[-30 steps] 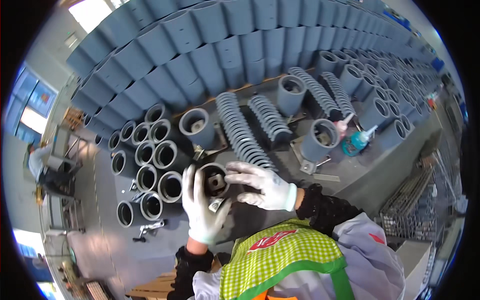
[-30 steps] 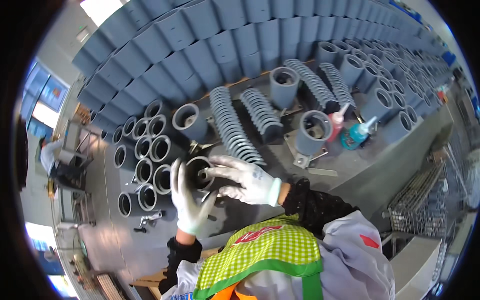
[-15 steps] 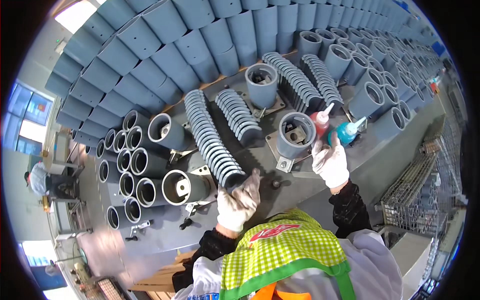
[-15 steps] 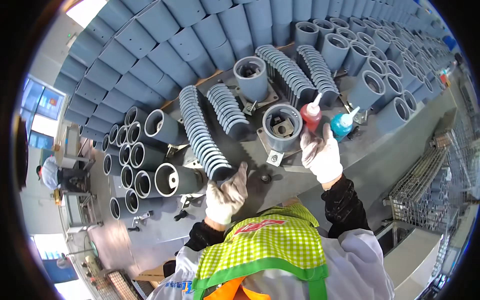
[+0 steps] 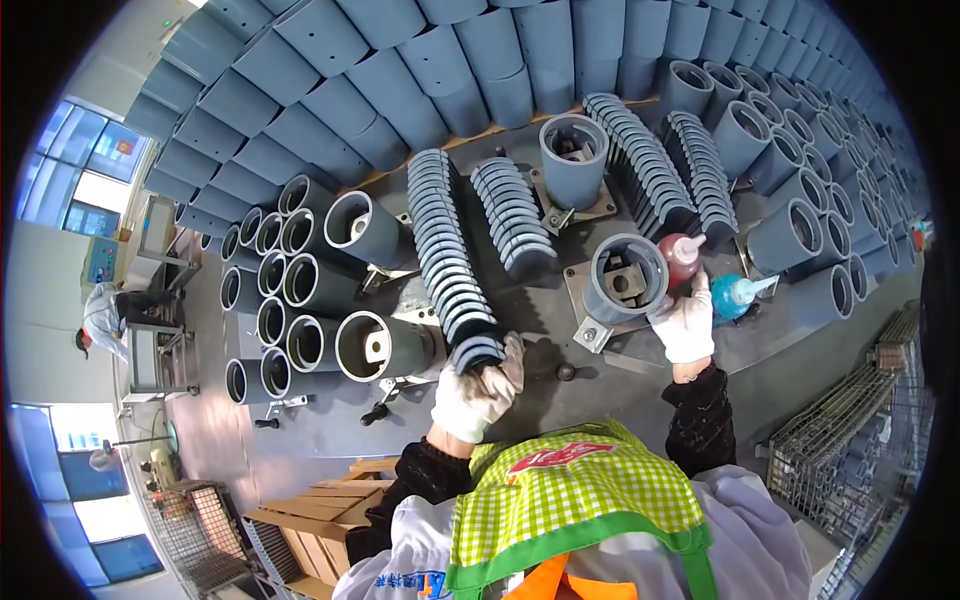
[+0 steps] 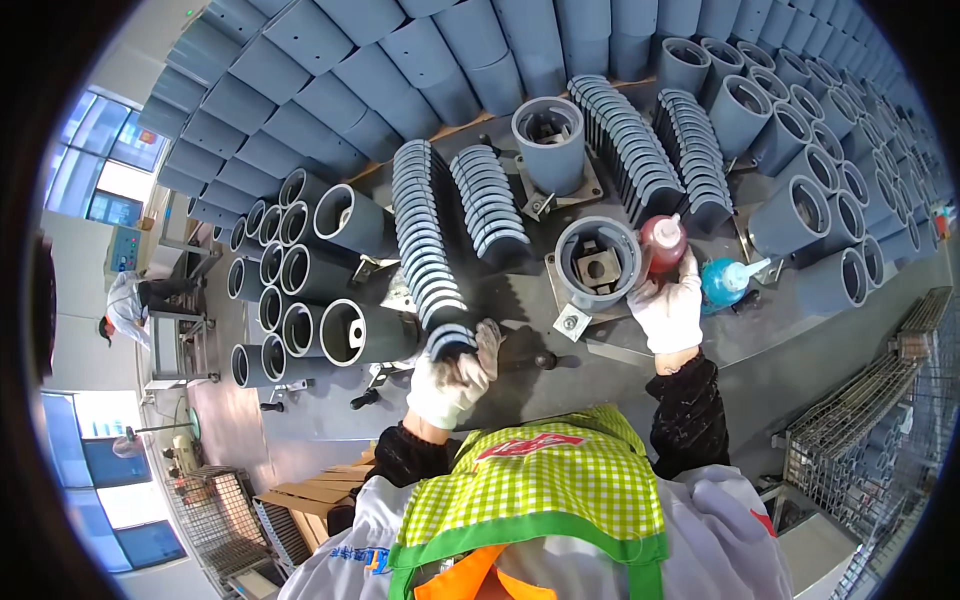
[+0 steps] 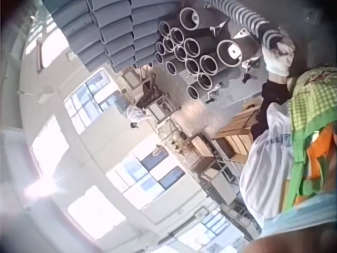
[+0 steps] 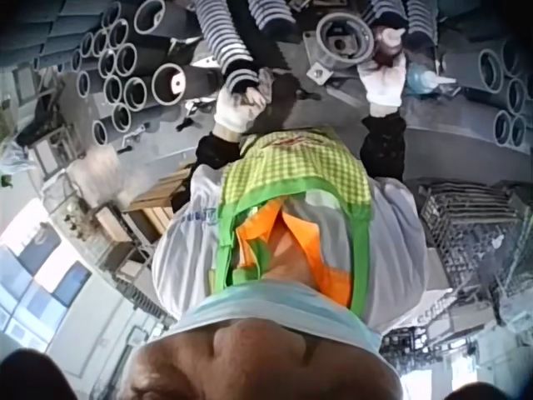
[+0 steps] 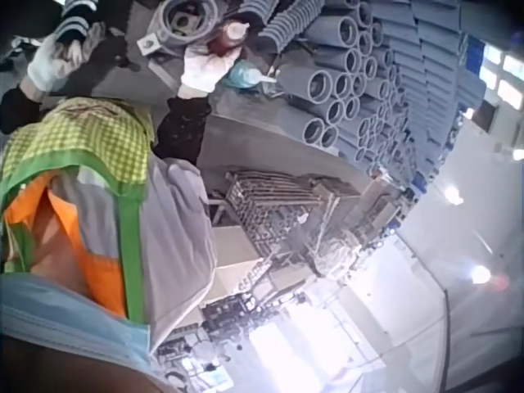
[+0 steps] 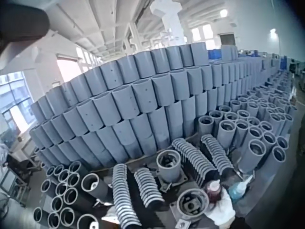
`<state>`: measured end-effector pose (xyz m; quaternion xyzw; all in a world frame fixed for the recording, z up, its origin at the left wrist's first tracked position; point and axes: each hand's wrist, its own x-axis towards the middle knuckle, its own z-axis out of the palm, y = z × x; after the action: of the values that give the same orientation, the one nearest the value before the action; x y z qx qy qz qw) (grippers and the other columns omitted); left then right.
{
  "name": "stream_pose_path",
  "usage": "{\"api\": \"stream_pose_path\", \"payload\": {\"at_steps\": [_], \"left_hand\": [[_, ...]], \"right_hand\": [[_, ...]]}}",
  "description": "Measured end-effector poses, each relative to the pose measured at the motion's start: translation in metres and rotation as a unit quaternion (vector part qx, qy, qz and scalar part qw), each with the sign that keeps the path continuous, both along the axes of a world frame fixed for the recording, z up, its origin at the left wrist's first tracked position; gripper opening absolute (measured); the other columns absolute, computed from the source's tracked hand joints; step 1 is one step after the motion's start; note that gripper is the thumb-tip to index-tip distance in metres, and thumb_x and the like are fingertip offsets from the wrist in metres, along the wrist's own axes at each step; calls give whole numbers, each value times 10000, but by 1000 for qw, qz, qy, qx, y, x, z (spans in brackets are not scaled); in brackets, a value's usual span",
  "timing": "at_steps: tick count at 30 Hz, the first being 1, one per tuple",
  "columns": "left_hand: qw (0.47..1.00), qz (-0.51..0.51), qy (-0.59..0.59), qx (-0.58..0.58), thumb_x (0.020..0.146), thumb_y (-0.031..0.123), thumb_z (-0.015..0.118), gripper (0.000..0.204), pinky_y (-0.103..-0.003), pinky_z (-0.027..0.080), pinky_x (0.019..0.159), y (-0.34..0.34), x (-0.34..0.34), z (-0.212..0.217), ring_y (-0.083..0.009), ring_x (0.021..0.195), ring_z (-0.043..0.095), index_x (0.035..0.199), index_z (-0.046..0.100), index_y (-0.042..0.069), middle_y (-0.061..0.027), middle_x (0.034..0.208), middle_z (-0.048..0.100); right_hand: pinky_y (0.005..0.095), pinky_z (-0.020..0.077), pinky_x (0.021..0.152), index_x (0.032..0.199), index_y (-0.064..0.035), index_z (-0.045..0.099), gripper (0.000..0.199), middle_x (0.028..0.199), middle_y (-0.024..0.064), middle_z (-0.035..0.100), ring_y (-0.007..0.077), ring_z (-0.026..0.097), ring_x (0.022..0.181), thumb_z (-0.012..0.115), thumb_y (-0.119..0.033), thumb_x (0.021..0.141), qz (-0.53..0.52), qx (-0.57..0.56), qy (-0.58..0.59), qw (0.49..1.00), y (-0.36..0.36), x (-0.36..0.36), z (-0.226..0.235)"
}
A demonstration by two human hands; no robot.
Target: Apply sealant from two different squeeze bottles to grey cylindrical industrial components and organize them on a workbench.
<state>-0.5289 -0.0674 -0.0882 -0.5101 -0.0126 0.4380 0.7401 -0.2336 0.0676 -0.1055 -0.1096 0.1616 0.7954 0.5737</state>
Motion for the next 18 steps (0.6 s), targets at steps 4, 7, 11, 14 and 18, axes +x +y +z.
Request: {"api": "stream_pose_path", "payload": {"at_steps": [4,7,11,14,18], "left_hand": [[926,-80,337,149,789,573,667,802,-429,505,840,-22,11,32,-323,1000,573,1317,403,30,-176,1161,543],[865,-100,396,292,789,722,562,861,-500,458,911,-35,22,54,-361,1011,549,1336,419,73,-190,1149,545],[873,-148,360,293,814,747,486,820,-536,466,909,-26,27,76,-353,1015,584,1287,516,78,-180,1122,609],[878,-166,342,292,841,720,479,776,-503,490,902,-37,30,73,-345,1013,605,1288,521,86,-159,1160,617],[902,-185,281,270,864,698,464,777,-482,500,894,-53,22,73,-333,910,616,1250,526,27,-191,1077,617]], "right_hand": [[347,554,810,1235,-38,513,543,1219,183,566,277,596,1004,677,-378,844,-27,11,3,1000,-31,15,9],[417,478,791,1346,-87,441,674,1359,203,463,337,535,1025,636,-483,837,-19,122,-217,968,-69,10,67],[438,395,779,1453,-111,323,839,1375,150,474,294,539,1015,656,-537,812,90,379,-175,904,-82,-37,103],[571,382,1022,1420,-96,344,891,1312,114,499,305,524,1164,766,-492,743,39,391,-203,897,-103,-82,112],[562,397,990,1341,-31,371,829,1163,122,501,323,440,1248,796,-408,737,-7,448,-211,869,-101,-97,118]]}}
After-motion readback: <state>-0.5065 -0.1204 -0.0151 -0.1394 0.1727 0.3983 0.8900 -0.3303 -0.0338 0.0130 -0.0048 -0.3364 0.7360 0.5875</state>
